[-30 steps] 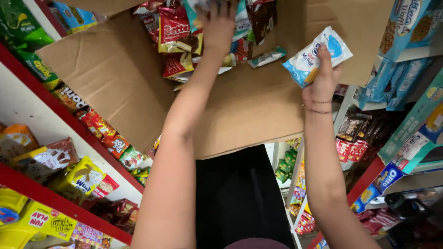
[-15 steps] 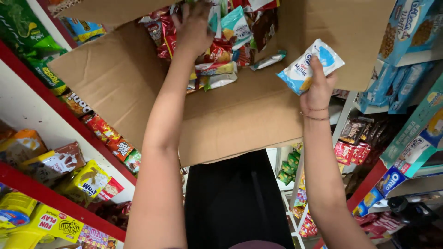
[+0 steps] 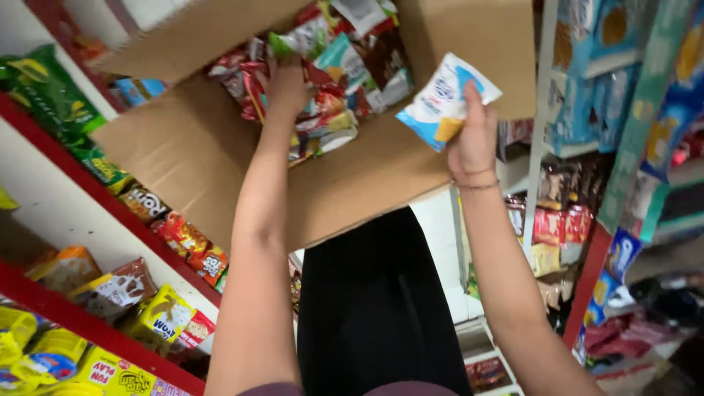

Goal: Organize snack items on store shelves by picking them from a box and placing them onto the rack.

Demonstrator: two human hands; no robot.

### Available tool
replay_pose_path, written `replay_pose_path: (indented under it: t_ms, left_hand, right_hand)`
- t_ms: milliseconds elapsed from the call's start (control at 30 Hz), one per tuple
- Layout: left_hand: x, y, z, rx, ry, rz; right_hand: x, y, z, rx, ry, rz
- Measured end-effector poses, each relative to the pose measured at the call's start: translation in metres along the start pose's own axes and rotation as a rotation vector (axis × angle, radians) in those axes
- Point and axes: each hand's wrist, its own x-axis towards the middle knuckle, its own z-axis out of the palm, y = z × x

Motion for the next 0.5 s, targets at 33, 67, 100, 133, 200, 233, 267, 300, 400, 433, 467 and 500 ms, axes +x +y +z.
replay_pose_path:
  t_ms: [33, 67, 100, 133, 200, 233, 267, 300, 400, 433, 467, 500]
  left_hand:
    - [-0.002, -0.002, 0.012, 0.051, -0.016, -0.020]
    - [-0.006, 0.009, 0.016, 0.048, -0.026, -0.019]
    - [-0.002, 0.018, 0.016, -0.058, -0.002, -0.099]
    - [0.002, 0.027, 0.015, -0.164, 0.022, -0.178]
    - [-0.001, 0.058, -0.009, -0.232, 0.067, -0.252]
    - [-0.010, 0.072, -0.020, -0.300, 0.097, -0.338]
    - [0.001, 0.062, -0.001, -0.298, 0.098, -0.343]
    - [0.009, 0.053, 0.020, -0.331, 0.274, -0.190]
    - [-0.001, 0.059, 0.020, -0.592, 0.389, 0.120]
    - [-0.007, 0.066, 0.007, -0.817, 0.316, 0.280]
    - [-0.031, 0.087, -0.020, -0.813, 0.324, 0.286]
    - [-0.058, 0.106, -0.045, -0.878, 0.179, 0.381]
  right_hand:
    - [-0.008, 0.003, -0.002, 0.027, -0.047, 0.016]
    - [-0.017, 0.004, -0.008, 0.023, -0.038, 0.020]
    - [-0.019, 0.006, -0.009, -0.007, -0.084, -0.016]
    - [-0.021, 0.007, -0.010, -0.037, -0.130, -0.053]
    - [-0.024, 0.010, -0.017, -0.033, -0.122, -0.018]
    - [-0.031, 0.012, -0.021, -0.034, -0.107, 0.035]
    - [-0.031, 0.016, -0.028, -0.033, -0.110, 0.039]
    - [-0.034, 0.018, -0.036, -0.024, -0.118, 0.026]
    - [-0.035, 0.020, -0.052, -0.007, -0.150, 0.015]
    - [-0.032, 0.020, -0.054, 0.003, -0.169, 0.018]
    - [-0.033, 0.011, -0.046, 0.007, -0.176, 0.011]
    - [-0.037, 0.002, -0.040, -0.223, -0.308, -0.111]
